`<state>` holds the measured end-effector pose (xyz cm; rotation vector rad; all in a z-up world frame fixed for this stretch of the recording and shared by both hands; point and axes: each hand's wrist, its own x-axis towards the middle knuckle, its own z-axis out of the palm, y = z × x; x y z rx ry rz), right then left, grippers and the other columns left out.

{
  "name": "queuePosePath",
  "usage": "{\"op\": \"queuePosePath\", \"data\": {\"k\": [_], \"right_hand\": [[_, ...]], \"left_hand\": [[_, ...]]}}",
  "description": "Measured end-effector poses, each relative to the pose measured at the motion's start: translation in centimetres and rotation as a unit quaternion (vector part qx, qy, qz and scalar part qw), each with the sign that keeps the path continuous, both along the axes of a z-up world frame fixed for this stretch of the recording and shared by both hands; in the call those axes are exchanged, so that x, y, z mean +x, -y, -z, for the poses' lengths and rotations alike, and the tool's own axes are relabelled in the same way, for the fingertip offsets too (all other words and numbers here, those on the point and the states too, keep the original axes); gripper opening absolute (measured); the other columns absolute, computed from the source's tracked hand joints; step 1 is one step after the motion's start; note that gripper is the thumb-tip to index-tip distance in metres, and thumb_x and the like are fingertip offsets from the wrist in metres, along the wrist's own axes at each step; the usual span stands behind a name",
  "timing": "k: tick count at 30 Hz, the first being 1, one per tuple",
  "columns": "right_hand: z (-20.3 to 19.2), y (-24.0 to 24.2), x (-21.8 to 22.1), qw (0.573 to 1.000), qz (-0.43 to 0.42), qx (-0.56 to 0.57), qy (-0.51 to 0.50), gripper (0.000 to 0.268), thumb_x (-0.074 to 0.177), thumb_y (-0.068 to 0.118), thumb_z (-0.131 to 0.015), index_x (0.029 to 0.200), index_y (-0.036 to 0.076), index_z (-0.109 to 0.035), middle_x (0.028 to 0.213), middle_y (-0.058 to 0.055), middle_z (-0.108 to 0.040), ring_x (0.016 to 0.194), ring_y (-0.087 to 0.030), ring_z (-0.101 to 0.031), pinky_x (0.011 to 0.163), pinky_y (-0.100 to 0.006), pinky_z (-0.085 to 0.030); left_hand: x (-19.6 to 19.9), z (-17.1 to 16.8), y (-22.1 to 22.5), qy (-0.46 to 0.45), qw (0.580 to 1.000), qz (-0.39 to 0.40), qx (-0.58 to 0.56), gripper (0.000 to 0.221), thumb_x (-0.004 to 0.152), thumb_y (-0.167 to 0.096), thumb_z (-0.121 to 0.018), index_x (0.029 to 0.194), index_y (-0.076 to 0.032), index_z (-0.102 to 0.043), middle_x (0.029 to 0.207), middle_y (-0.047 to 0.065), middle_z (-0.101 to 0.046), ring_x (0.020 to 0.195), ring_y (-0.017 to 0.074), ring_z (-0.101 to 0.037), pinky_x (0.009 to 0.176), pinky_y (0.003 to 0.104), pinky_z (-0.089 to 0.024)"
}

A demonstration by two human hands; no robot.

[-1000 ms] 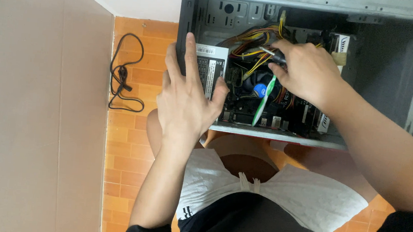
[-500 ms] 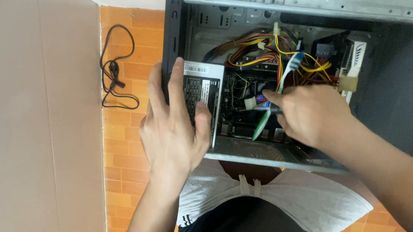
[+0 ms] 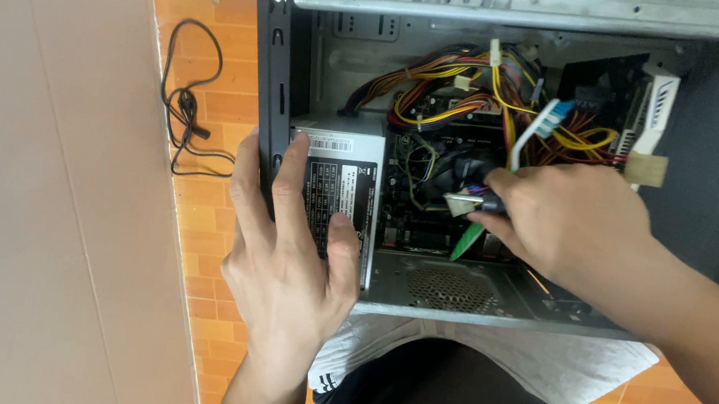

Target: Unscrewing and repositioning a power supply unit inside a desktop computer case.

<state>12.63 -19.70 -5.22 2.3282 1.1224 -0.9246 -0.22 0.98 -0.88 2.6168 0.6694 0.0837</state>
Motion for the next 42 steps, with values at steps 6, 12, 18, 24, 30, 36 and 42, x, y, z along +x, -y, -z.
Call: {"op": "queuePosePath", "data": {"k": [6,12,18,24,30,36,42], "right_hand": [[0.3,-0.1,-0.1,0.999,0.022,-0.032,0.024,0.045,0.096,0.070,-0.045,0.105,0.032,-0.066,0.065,0.003,-0.071,0.060,-0.026,-0.074,0.048,-0.040,-0.054],[0.8,0.6,-0.4,0.997,0.013,-0.028,0.071,0.053,0.092,0.079,-0.047,0.089,0.029,-0.063,0.062,0.006,-0.066,0.059,-0.021,-0.070,0.048,-0.036,-0.048],[0.5,0.5,-0.5,0.994,-0.015,-0.042,0.095,0.054,0.093,0.081,-0.043,0.091,0.031,-0.063,0.063,0.006,-0.067,0.062,-0.020,-0.071,0.048,-0.034,-0.047],[0.5,0.4,-0.6,0.995,-0.013,-0.039,0.092,0.054,0.094,0.079,-0.044,0.093,0.029,-0.064,0.060,0.007,-0.066,0.057,-0.019,-0.069,0.046,-0.033,-0.046],[0.6,0.4,-0.5,0.997,-0.005,-0.022,0.074,0.055,0.097,0.077,-0.045,0.085,0.025,-0.060,0.057,0.006,-0.062,0.054,-0.019,-0.066,0.044,-0.034,-0.044],[1.0,0.4,-0.5,0.998,0.007,0.001,0.069,0.048,0.096,0.071,-0.048,0.094,0.026,-0.064,0.063,0.003,-0.068,0.059,-0.024,-0.071,0.044,-0.039,-0.049],[1.2,0.3,-0.5,0.998,0.000,0.005,0.067,0.050,0.097,0.069,-0.049,0.099,0.022,-0.065,0.062,0.001,-0.069,0.057,-0.026,-0.072,0.042,-0.039,-0.051]], "left_hand": [[0.1,-0.2,-0.3,0.004,1.000,0.002,-0.016,0.055,0.089,-0.027,-0.049,0.142,-0.010,-0.050,0.149,0.022,-0.045,0.121,0.0416,-0.065,0.047,0.044,-0.054],[-0.2,-0.1,-0.5,0.007,1.000,0.006,-0.013,0.055,0.090,-0.030,-0.049,0.141,-0.011,-0.052,0.149,0.023,-0.047,0.117,0.0452,-0.062,0.051,0.047,-0.055],[-0.2,-0.1,-0.6,-0.003,1.000,0.006,-0.012,0.057,0.085,-0.027,-0.051,0.140,-0.012,-0.052,0.149,0.022,-0.046,0.114,0.0452,-0.061,0.048,0.046,-0.054],[-0.1,-0.1,-0.6,-0.004,1.000,-0.001,-0.018,0.054,0.087,-0.028,-0.049,0.138,-0.012,-0.053,0.149,0.022,-0.046,0.118,0.0440,-0.062,0.045,0.045,-0.053],[0.0,-0.1,-0.4,0.005,1.000,-0.004,-0.025,0.054,0.085,-0.023,-0.051,0.137,-0.009,-0.053,0.149,0.021,-0.045,0.120,0.0421,-0.064,0.045,0.043,-0.051],[0.1,-0.1,-0.2,0.009,0.999,-0.016,-0.027,0.054,0.083,-0.019,-0.052,0.136,-0.011,-0.052,0.148,0.020,-0.045,0.120,0.0399,-0.066,0.050,0.044,-0.055],[0.0,0.0,-0.1,0.032,0.999,-0.018,-0.010,0.051,0.082,-0.009,-0.048,0.132,-0.010,-0.054,0.146,0.019,-0.046,0.087,0.0374,-0.069,0.044,0.042,-0.047]]}}
